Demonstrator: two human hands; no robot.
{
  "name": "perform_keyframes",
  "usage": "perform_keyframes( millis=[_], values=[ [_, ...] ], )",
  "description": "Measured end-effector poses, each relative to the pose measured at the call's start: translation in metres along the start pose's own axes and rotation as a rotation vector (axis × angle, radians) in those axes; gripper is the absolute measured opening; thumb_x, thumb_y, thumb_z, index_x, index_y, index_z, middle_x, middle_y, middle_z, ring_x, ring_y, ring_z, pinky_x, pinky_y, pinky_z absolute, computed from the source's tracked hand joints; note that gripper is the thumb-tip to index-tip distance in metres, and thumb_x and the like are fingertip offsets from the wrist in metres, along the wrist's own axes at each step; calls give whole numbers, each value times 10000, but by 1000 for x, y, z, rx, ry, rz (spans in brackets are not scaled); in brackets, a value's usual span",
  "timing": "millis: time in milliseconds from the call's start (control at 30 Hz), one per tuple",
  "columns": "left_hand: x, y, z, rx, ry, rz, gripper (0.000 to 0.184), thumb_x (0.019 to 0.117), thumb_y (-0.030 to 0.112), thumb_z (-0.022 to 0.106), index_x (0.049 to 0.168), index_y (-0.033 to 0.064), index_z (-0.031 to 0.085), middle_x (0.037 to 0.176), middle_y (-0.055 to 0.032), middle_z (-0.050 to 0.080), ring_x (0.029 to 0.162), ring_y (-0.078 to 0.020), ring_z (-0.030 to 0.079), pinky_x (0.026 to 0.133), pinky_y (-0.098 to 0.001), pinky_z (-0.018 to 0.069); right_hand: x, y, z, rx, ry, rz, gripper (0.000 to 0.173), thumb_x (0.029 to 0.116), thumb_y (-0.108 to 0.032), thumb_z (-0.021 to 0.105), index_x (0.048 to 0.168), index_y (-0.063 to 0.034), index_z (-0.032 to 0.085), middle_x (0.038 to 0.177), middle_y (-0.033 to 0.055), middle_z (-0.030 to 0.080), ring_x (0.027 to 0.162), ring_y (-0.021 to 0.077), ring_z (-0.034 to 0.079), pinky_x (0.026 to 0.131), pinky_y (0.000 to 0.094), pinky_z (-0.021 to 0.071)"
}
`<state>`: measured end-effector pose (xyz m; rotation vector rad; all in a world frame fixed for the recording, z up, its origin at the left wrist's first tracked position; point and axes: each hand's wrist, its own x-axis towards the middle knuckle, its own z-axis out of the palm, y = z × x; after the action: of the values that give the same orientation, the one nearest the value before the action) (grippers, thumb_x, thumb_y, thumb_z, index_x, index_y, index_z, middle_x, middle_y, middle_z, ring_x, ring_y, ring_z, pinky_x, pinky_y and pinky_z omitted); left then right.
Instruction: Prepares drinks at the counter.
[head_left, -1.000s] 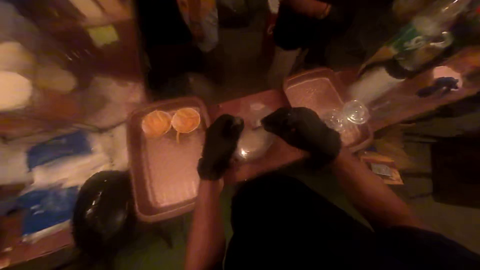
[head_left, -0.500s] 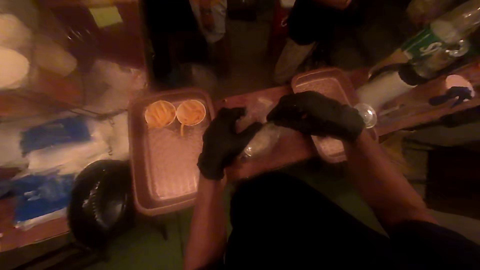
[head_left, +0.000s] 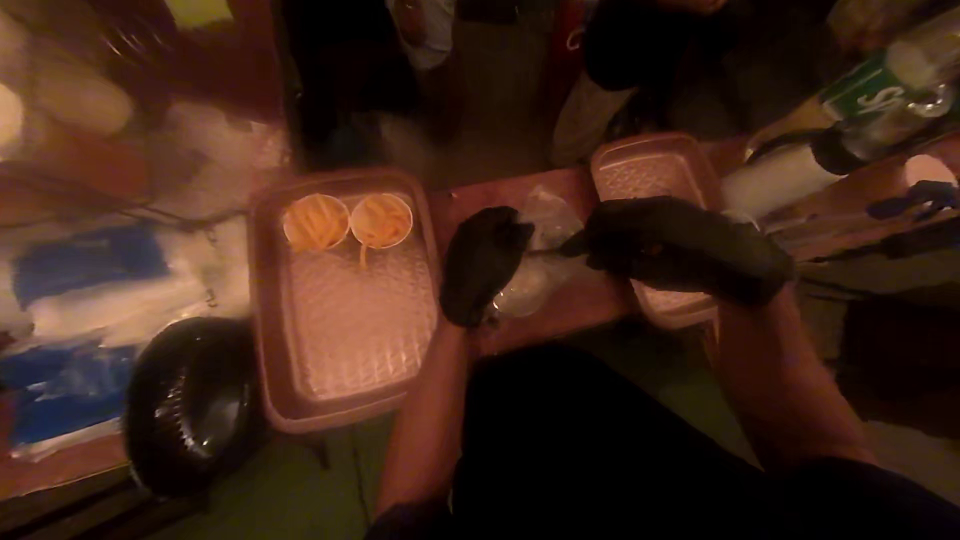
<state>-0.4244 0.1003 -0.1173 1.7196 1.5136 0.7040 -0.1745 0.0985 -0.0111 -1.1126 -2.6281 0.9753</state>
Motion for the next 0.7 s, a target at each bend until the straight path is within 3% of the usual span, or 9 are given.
perform_keyframes(
  millis=[167, 300, 500, 633, 700],
  values=[
    [5, -1, 7, -166, 4, 52, 177, 971, 240, 689, 1017, 75, 728, 830, -43, 683, 710, -119, 632, 674, -339, 548, 20, -9, 14, -15, 162, 120, 234, 1000, -339, 628, 1131, -190, 753, 986, -33, 729, 845, 70, 679, 782, 331, 584],
    [7, -6, 11, -237, 7, 113, 158, 971, 229, 687, 1000, 78, 724, 802, -16, 667, 683, -77, 612, 643, -282, 536, 35, -2, 23, 34, 299, 138, 254, 1019, -356, 606, 1043, -164, 771, 927, -40, 736, 827, 36, 677, 760, 293, 576],
    [7, -4, 4, -202, 28, 58, 136, 962, 202, 683, 998, 78, 727, 818, -26, 678, 720, -109, 628, 690, -338, 542, 13, -15, 2, -41, 126, 8, 209, 996, -302, 626, 1116, -199, 762, 1006, -60, 698, 837, 23, 654, 742, 257, 576],
    [0, -11, 6, -235, 33, 84, 136, 986, 209, 671, 1036, 85, 698, 838, -50, 668, 711, -139, 625, 661, -344, 547, 3, -13, -4, -33, 132, -54, 232, 1005, -281, 611, 1159, -183, 754, 996, -44, 689, 820, 35, 646, 713, 255, 570],
    [7, -12, 9, -183, 14, 46, 188, 973, 235, 669, 1080, 83, 699, 903, -62, 680, 785, -164, 645, 725, -388, 554, 5, -8, 1, 14, 146, -32, 228, 1003, -282, 624, 1165, -186, 753, 1008, -51, 694, 827, 14, 655, 720, 229, 587]
  ],
)
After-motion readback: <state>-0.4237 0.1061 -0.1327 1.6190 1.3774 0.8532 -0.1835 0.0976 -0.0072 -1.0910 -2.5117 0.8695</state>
